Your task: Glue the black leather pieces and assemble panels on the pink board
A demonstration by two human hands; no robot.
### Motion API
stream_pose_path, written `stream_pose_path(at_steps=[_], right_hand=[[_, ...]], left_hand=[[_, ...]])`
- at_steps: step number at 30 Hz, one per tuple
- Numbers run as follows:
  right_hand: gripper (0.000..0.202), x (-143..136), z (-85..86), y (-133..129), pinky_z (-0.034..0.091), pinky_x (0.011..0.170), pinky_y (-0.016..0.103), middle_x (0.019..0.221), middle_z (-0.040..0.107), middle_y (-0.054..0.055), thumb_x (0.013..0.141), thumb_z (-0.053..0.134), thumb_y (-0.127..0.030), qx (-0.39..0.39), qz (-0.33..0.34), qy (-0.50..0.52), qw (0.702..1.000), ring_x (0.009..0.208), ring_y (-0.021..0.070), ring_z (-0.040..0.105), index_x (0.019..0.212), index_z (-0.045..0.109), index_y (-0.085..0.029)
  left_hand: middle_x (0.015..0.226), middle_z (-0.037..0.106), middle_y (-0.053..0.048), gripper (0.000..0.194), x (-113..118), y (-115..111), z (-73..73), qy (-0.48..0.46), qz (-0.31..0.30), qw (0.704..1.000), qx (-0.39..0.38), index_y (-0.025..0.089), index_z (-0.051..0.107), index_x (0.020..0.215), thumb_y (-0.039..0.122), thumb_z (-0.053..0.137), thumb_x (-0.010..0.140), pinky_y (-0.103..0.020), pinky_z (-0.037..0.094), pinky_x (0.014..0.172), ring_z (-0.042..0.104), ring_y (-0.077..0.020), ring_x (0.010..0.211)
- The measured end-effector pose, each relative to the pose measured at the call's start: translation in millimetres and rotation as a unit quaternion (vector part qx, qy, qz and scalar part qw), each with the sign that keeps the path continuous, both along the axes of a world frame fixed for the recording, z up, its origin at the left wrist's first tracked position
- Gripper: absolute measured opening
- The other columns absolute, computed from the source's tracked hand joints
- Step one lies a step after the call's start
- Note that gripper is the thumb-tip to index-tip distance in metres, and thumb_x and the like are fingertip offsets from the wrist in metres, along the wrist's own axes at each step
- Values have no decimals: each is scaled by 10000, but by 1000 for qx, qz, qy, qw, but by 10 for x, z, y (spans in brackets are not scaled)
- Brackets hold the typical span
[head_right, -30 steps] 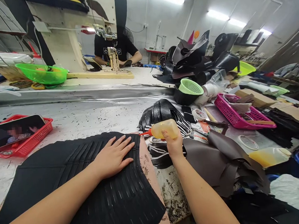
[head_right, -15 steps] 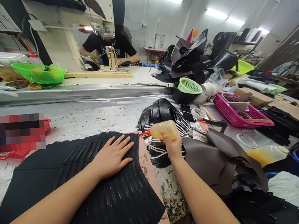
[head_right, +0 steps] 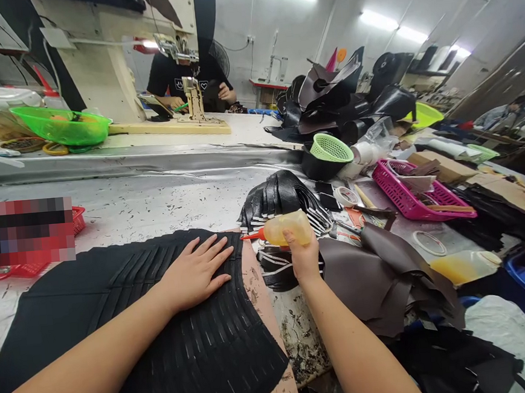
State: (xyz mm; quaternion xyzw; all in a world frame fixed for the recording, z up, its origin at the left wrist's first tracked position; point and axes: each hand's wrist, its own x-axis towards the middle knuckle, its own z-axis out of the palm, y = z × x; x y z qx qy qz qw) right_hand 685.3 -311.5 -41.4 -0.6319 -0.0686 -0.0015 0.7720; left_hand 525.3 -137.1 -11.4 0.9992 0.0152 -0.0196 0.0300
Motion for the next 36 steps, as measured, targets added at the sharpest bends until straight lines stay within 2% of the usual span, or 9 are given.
stream_pose_path(at_steps=[14,20,27,33,36], right_hand=[[511,-58,54,-77,408,366,212,747,605,32,486,772,-447,-1,7,38,999,621,166,558,853,589,-142],[501,-86,52,-132,398,383,208,784,627,42,506,769,-432,4,23,46,999,651,176,576,877,597,-144],[433,-132,45,-157,461,521,259,791,632,28,516,767,-404,18,42,40,998,699,173,583,826,594,-156],[451,-194,75,-225,378,360,212,679,593,2,493,776,-420,11,45,49,998,541,136,532,805,590,-151],[449,-216,72,-271,370,334,206,664,585,1,485,780,-422,5,45,49,998,527,136,527,788,588,-152]], left_hand=[[1445,251,-36,551,23,-8,27,18,1,1000,-1,253,329,1359,524,308,880,-474,133,1081,193,-248,1339],[1448,240,-31,548,23,-3,36,19,1,1000,-6,258,329,1359,522,296,880,-464,130,1082,190,-244,1341],[1450,239,-30,555,29,3,-5,7,-5,1000,-3,248,322,1363,523,288,882,-470,121,1079,184,-243,1342],[1451,245,-19,551,36,0,-1,11,-3,1000,2,267,322,1361,536,281,881,-447,102,1086,176,-227,1345],[1455,231,-38,642,41,-2,7,19,-8,1000,-3,244,314,1367,616,290,844,-463,92,1085,165,-244,1346]])
